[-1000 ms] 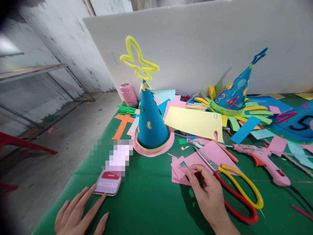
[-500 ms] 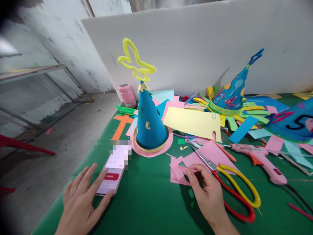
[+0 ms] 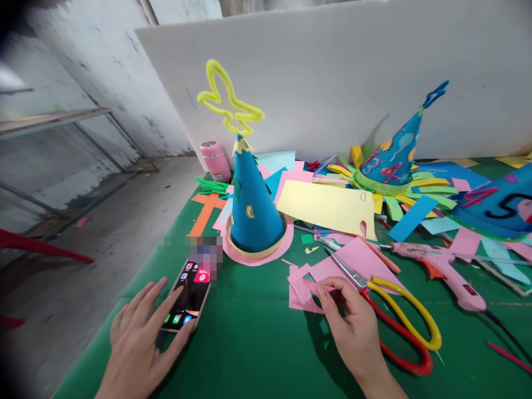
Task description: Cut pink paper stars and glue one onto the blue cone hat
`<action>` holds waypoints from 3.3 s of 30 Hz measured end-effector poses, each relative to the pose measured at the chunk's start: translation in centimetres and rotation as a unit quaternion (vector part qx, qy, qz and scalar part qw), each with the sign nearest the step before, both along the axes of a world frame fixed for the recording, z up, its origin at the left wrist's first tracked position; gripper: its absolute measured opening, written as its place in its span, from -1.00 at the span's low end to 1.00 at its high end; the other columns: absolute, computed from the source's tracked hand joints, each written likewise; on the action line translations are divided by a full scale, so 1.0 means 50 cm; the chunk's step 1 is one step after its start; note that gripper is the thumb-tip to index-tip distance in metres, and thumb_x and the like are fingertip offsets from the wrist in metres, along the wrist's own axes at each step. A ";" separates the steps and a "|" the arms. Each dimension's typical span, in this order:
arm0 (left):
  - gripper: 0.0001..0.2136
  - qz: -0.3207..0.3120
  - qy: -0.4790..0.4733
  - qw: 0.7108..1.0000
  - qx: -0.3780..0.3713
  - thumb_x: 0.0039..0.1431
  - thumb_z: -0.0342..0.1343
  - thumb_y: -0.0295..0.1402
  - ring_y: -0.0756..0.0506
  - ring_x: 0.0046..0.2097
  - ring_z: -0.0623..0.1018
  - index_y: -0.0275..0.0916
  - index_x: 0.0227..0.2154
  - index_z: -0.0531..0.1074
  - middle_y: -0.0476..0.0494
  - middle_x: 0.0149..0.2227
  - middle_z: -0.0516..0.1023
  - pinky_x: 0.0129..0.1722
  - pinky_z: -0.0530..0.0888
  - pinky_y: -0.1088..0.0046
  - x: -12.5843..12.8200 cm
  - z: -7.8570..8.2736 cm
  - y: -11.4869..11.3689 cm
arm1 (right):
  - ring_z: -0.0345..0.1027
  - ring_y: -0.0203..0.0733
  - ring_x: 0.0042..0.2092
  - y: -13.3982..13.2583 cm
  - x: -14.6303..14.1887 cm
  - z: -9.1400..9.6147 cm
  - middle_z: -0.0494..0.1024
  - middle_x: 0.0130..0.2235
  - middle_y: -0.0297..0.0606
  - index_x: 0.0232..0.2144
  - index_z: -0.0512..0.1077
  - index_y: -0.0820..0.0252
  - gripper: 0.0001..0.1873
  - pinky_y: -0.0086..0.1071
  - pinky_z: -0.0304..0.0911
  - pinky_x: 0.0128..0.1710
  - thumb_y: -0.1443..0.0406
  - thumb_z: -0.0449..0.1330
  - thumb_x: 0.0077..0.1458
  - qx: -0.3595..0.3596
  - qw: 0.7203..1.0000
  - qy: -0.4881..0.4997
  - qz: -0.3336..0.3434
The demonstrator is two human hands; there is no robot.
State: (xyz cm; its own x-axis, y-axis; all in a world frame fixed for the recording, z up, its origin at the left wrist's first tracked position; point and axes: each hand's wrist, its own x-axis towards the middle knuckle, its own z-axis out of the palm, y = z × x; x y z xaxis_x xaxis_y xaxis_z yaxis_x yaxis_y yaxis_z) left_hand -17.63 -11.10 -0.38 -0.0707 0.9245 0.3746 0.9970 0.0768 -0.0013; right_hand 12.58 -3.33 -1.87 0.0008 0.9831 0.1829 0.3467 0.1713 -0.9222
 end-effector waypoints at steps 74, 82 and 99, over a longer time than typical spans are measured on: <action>-0.51 0.006 0.048 0.995 -0.093 0.07 -0.14 -0.04 -0.38 0.15 0.15 -0.22 -0.03 0.33 -0.42 0.12 0.20 -0.04 0.15 -0.08 -0.034 0.022 0.152 | 0.32 -0.29 -0.53 0.008 -0.003 -0.002 0.44 -0.50 -0.31 -0.43 0.40 0.16 -0.88 -0.56 0.31 -0.58 0.23 0.14 -0.01 0.045 0.998 -0.027 -0.024; -0.60 -0.018 0.005 0.999 -0.029 0.02 -0.03 -0.14 -0.36 0.12 0.20 -0.22 -0.10 0.36 -0.36 0.07 0.28 0.00 0.15 -0.04 -0.029 0.011 0.077 | 0.30 -0.31 -0.54 0.008 -0.002 -0.002 0.44 -0.49 -0.32 -0.42 0.39 0.16 -0.90 -0.57 0.31 -0.57 0.25 0.14 0.00 0.057 0.997 -0.037 -0.019; -0.39 0.094 -0.118 0.988 -0.035 0.05 -0.05 -0.19 -0.31 0.09 0.26 -0.11 0.16 -0.13 -0.30 0.17 0.08 -0.19 0.42 0.17 0.011 -0.037 -0.033 | 0.30 -0.28 -0.49 0.003 -0.001 -0.003 0.44 -0.47 -0.29 -0.41 0.39 0.17 -0.87 -0.54 0.31 -0.54 0.22 0.13 0.01 0.045 0.998 -0.049 -0.021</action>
State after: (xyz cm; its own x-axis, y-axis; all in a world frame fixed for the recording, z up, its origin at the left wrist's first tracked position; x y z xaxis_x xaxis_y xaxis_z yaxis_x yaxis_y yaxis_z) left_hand -17.06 -12.74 -2.24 -0.3219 0.9099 0.2618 0.9381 0.2690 0.2184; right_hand 12.53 -3.17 -2.03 0.0200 0.9623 0.2712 0.4439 0.2345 -0.8648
